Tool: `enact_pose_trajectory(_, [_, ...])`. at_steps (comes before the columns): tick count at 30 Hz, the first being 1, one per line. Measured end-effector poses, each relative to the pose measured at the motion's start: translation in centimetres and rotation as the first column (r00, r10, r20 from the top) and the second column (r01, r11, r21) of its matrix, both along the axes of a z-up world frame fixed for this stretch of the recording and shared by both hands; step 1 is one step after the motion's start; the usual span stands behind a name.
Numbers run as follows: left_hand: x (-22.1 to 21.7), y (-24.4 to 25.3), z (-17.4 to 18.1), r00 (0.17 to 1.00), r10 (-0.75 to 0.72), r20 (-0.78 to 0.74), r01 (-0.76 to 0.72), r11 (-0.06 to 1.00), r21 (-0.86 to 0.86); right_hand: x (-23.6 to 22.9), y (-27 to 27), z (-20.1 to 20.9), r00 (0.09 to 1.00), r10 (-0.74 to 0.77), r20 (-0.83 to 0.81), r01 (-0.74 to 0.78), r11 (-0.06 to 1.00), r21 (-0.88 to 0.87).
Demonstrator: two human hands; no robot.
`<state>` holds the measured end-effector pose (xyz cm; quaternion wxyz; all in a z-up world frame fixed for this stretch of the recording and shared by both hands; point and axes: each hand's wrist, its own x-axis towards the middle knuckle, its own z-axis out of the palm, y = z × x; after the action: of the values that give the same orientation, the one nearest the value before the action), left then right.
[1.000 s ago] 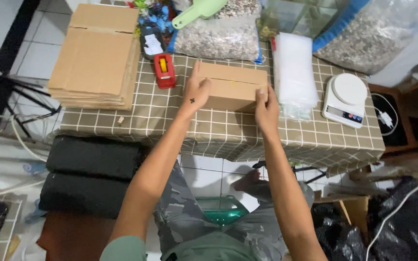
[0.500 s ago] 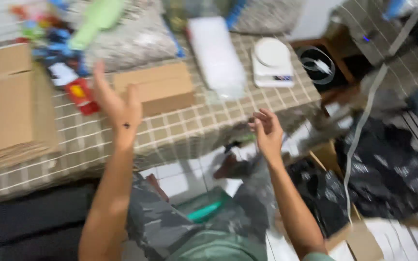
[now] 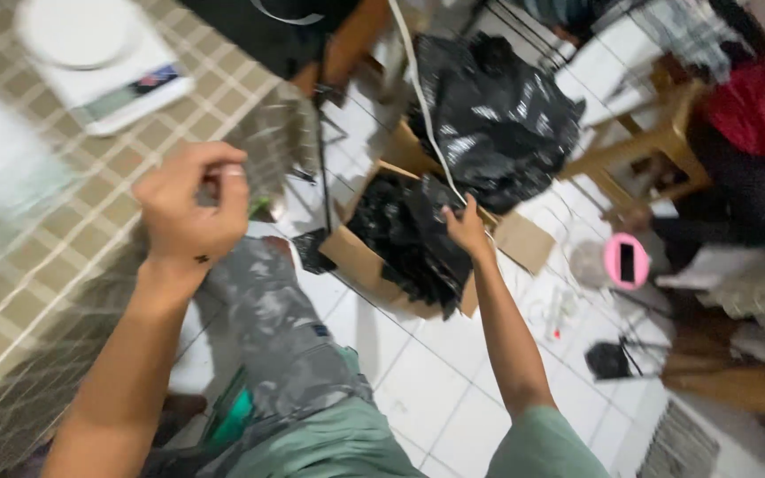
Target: The person assembles a small cardboard box, places a black item inside, and seals it with tape. They then wrap the sealed box in black bubble wrap and secure it with tape before placing it on a stack of similar packages.
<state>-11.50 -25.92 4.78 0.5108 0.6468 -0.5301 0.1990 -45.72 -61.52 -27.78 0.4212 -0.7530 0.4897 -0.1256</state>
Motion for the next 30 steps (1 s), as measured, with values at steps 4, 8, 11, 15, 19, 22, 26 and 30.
enact_pose_trajectory(4, [-3.0, -6.1, -8.3, 0.940, -0.001, -0.342, 0.231, 0.740, 0.632, -6.5, -9.4, -8.8, 0.929, -0.324, -0.179, 0.299, 0.942, -0.150])
enact_pose_trajectory(8, [-2.7, -4.7, -21.5, 0.809, 0.062, -0.585, 0.587, -0.032, 0.809, -9.9, -16.1, -13.3, 0.804, -0.525, -0.278, 0.472, 0.849, -0.239])
enact_pose_trajectory(11, [-1.9, -2.6, -35.0, 0.856, 0.151, -0.494, 0.503, -0.026, 0.864, -13.4, -22.7, -21.5, 0.678, -0.687, -0.263, 0.636, 0.727, -0.258])
enact_pose_trajectory(15, [-3.7, -5.6, -30.0, 0.917, 0.138, -0.374, 0.399, -0.316, 0.861, -6.7, -17.7, -7.8, 0.661, -0.685, -0.306, 0.512, 0.710, -0.483])
enact_pose_trajectory(19, [-3.4, -7.4, -34.7, 0.937, 0.089, -0.337, 0.343, -0.406, 0.847, -0.4, -17.0, -1.8, 0.795, -0.322, -0.515, -0.033, 0.824, -0.566])
enact_pose_trajectory(22, [-4.9, -8.6, -36.7, 0.959, 0.099, -0.264, 0.273, -0.565, 0.779, -1.8, -20.6, -9.8, 0.701, -0.242, -0.671, -0.131, 0.881, -0.455])
enact_pose_trajectory(26, [-5.4, -9.9, -36.4, 0.974, 0.068, -0.216, 0.216, -0.561, 0.799, -1.5, -24.3, -11.8, 0.645, -0.380, -0.663, -0.088, 0.825, -0.558])
enact_pose_trajectory(30, [-5.3, -10.4, -39.6, 0.988, 0.031, -0.151, 0.141, -0.576, 0.805, 0.4, -21.6, -3.9, 0.625, -0.146, -0.767, -0.154, 0.940, -0.304])
